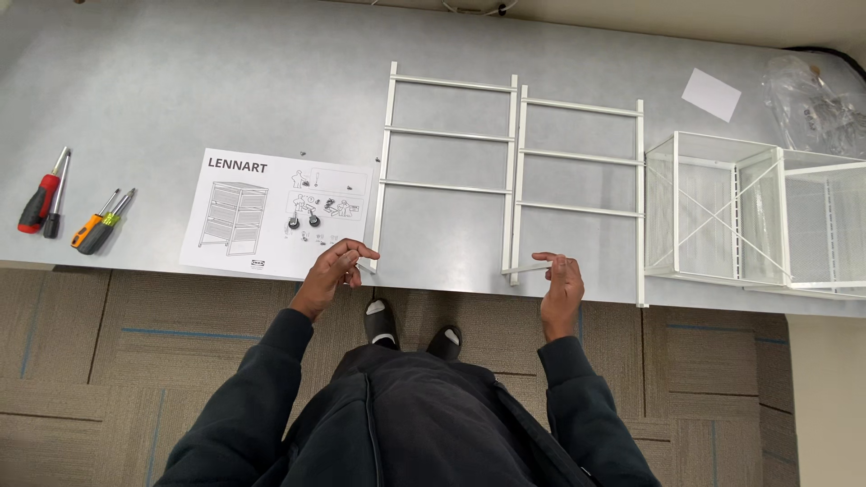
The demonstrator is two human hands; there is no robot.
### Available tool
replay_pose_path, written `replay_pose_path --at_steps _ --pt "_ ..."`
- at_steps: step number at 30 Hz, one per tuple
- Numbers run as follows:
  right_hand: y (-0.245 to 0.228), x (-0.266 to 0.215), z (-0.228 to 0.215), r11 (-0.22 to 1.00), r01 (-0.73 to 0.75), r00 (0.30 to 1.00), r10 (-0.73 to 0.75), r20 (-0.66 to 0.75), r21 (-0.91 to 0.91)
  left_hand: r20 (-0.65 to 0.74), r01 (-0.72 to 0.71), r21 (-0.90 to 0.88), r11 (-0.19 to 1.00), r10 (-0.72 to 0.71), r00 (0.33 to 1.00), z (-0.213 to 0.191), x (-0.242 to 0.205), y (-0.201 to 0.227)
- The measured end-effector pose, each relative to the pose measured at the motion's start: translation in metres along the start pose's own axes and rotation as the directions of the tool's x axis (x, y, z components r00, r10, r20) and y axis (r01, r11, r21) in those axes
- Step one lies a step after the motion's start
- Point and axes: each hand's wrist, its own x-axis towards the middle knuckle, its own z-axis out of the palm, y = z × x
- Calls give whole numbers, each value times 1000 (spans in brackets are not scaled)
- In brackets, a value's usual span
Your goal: The person assembles a white metal wire shelving unit on a gray workbench. They align two ladder-like side frames, then use a screwdriver to fasten multiple screws at the joints, securing the structure. An instruction manual and additional wire baskets are visible on the bench.
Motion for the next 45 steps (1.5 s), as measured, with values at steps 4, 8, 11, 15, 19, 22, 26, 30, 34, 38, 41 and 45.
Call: replay_pose_path --at_steps 4,8,11,15,19,22,26,30,34,38,41,45 --pt "11 3 1 1000 -6 1000 5 15 8 -24 -4 4 1000 4 1000 -10 7 -31" --pt "27 4 3 995 -34 999 31 33 97 -85 -5 31 999 8 996 -3 5 -23" --pt "52 4 1 988 -53 998 48 38 144 -158 -22 38 999 28 987 5 -4 -21" --pt "109 16 -1 973 -193 981 195 -7 127 -306 -113 11 993 111 946 20 -26 -12" --pt "188 19 1 939 -252 955 280 95 -235 -401 -157 32 987 157 903 26 -43 -36" --pt "207 15 16 885 -229 924 329 197 -406 -459 -145 93 985 172 872 20 -53 -63" --pt "206 11 36 781 -232 885 417 206 -580 -477 -42 134 990 102 873 25 -72 -84" --pt "207 15 44 723 -179 901 394 184 -668 -415 12 247 969 94 905 41 -89 -90" --pt "203 15 51 679 -150 910 378 168 -718 -364 30 289 957 81 928 41 -95 -110" --pt "157 4 43 733 -170 917 363 167 -658 -278 127 319 939 -35 960 47 -95 -118" --pt "125 3 33 818 -226 928 346 139 -528 -211 165 345 924 -94 973 50 -84 -131" --pt "89 7 9 887 -345 923 380 62 -306 -100 114 414 903 -80 992 70 -69 -144"
